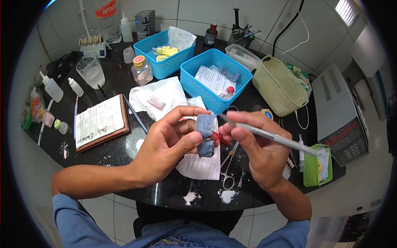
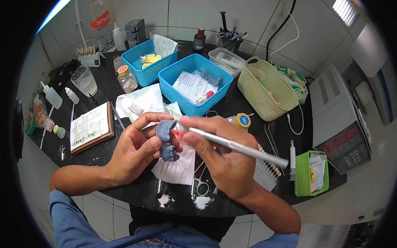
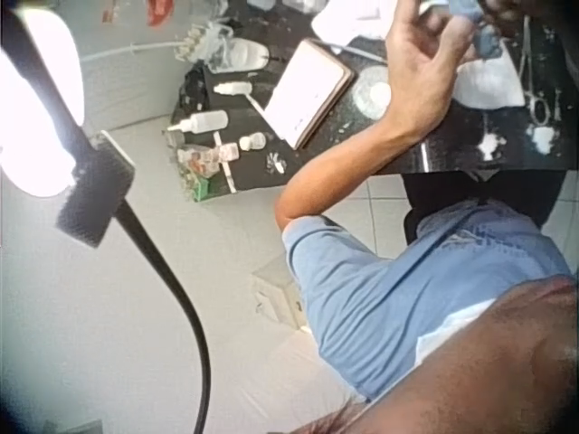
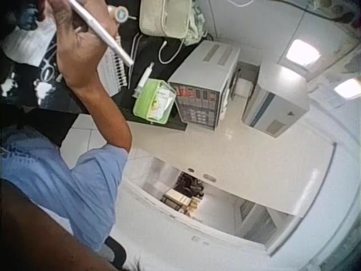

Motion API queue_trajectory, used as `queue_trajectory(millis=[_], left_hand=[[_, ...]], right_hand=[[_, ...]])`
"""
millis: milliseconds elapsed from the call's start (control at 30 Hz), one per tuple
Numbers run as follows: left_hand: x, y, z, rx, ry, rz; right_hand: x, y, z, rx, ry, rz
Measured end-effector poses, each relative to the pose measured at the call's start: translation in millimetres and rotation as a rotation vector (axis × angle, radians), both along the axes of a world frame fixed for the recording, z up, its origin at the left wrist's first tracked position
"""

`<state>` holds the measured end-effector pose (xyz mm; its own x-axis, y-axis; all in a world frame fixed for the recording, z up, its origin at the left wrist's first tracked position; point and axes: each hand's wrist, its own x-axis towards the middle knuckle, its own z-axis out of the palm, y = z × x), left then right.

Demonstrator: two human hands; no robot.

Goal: Clean and brush dental impression models using a brush and liquid.

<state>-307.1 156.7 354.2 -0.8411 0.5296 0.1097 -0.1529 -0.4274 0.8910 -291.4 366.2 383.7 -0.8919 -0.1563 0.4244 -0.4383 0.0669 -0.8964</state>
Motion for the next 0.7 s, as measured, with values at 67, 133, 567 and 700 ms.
queue_trajectory(millis=[67, 133, 567, 700], left_hand=[[0.0, -0.2, -5.3, -0.014, 0.05, -0.001], [-0.2, -1.3, -8.6, -0.047, 0.107, 0.004], [3.8, -4.3, -7.6, -0.079, 0.115, -0.002], [3.1, -4.5, -7.5, -0.105, 0.12, -0.008]], right_hand=[[0.5, 3.1, -11.1, -0.031, 0.055, 0.004], [1.5, 4.3, -15.1, -0.033, 0.078, 0.011], [6.1, -4.1, -18.1, 0.135, 0.212, 0.012], [5.5, -4.0, -18.8, 0.178, 0.254, 0.046]])
